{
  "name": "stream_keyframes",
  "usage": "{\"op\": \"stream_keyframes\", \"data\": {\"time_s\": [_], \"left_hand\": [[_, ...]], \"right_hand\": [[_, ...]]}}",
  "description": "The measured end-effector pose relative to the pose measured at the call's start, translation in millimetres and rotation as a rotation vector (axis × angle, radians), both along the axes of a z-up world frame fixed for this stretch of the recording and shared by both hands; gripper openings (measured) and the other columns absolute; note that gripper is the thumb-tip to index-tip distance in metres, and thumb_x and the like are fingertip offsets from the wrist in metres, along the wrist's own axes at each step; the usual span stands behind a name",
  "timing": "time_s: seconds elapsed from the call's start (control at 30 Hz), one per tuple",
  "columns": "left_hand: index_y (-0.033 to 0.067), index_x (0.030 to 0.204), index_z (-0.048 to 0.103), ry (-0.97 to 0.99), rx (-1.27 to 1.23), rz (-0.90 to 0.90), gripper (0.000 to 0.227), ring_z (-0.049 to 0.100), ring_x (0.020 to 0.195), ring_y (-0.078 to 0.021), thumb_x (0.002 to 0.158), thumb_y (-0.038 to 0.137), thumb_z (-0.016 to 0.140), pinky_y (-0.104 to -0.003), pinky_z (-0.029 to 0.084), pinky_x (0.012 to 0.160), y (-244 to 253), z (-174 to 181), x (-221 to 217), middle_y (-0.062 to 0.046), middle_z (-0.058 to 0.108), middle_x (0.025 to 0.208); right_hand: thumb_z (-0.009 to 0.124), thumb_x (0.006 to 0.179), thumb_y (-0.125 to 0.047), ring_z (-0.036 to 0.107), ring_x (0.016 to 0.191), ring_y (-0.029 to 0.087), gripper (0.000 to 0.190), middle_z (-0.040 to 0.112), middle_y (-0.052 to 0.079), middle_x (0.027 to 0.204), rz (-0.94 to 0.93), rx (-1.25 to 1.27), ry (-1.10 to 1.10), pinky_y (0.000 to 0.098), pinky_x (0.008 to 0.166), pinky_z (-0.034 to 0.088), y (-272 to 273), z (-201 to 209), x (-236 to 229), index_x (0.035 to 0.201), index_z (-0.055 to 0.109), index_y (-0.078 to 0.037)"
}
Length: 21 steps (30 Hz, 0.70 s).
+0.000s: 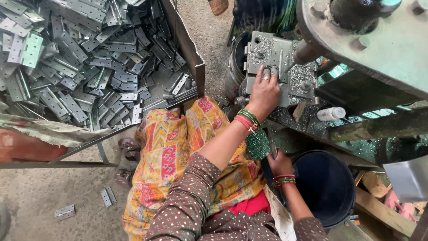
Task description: The person sits on the floor and repeatedly picks metal hinge pieces from a nearby bin, places them into a press machine, and operates the lever to process them. The person then removes the processed pieces and returns them to the bin, continuing this cycle throughout the clip.
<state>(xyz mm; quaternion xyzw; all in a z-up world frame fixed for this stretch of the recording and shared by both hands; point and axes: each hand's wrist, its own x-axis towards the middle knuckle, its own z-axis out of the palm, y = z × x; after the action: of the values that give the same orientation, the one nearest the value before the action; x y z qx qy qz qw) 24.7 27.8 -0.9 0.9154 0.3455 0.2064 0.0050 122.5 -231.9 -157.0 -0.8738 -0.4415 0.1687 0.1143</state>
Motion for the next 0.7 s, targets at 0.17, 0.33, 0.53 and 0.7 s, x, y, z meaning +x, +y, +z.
{"op": "stream_keyframes", "data": {"time_s": [0.17, 0.33, 0.53, 0.7], "left_hand": [[-0.0057, 0.115, 0.072, -0.066, 0.120, 0.036, 0.039, 0.059, 0.127, -0.0360, 0.090, 0.018, 0.053, -0.054, 0.025, 0.124, -10.7, -5.0, -8.8, -0.021, 0.063, 0.131], [-0.0053, 0.110, 0.074, -0.132, 0.120, 0.034, 0.036, 0.059, 0.127, -0.0340, 0.090, 0.018, 0.054, -0.053, 0.024, 0.125, 4.5, 2.6, -4.8, -0.021, 0.061, 0.136], [-0.0024, 0.104, 0.076, -0.132, 0.107, 0.041, 0.033, 0.060, 0.125, -0.0339, 0.086, 0.017, 0.056, -0.054, 0.023, 0.124, 20.0, -5.8, 8.3, -0.021, 0.063, 0.134], [0.0008, 0.098, 0.078, -0.115, 0.020, 0.001, 0.027, 0.061, 0.124, -0.0320, 0.087, 0.016, 0.057, -0.057, 0.022, 0.126, 30.1, -2.1, 9.1, -0.019, 0.064, 0.131]], "right_hand": [[0.063, 0.090, -0.051, 0.069, 0.086, 0.051, 0.050, 0.071, 0.029, 0.090, 0.002, 0.089, 0.041, 0.0574, 0.075, 0.053, -12.4, -35.2, -9.9, 0.099, 0.065, -0.001], [0.069, 0.085, -0.057, 0.069, 0.090, 0.049, 0.061, 0.071, 0.030, 0.091, 0.019, -0.094, 0.103, 0.0546, 0.079, 0.055, 10.5, 16.8, 18.6, 0.101, 0.063, 0.001], [0.068, 0.089, -0.059, 0.070, 0.087, 0.049, 0.060, 0.071, 0.030, 0.088, 0.017, -0.198, 0.029, 0.0548, 0.078, 0.056, 8.5, 35.4, 19.5, 0.097, 0.065, 0.000], [0.065, 0.091, -0.051, 0.069, 0.084, 0.050, 0.049, 0.071, 0.028, 0.087, 0.013, 0.085, -0.007, 0.0571, 0.073, 0.054, 4.0, -18.5, -2.2, 0.100, 0.064, -0.003]]}}
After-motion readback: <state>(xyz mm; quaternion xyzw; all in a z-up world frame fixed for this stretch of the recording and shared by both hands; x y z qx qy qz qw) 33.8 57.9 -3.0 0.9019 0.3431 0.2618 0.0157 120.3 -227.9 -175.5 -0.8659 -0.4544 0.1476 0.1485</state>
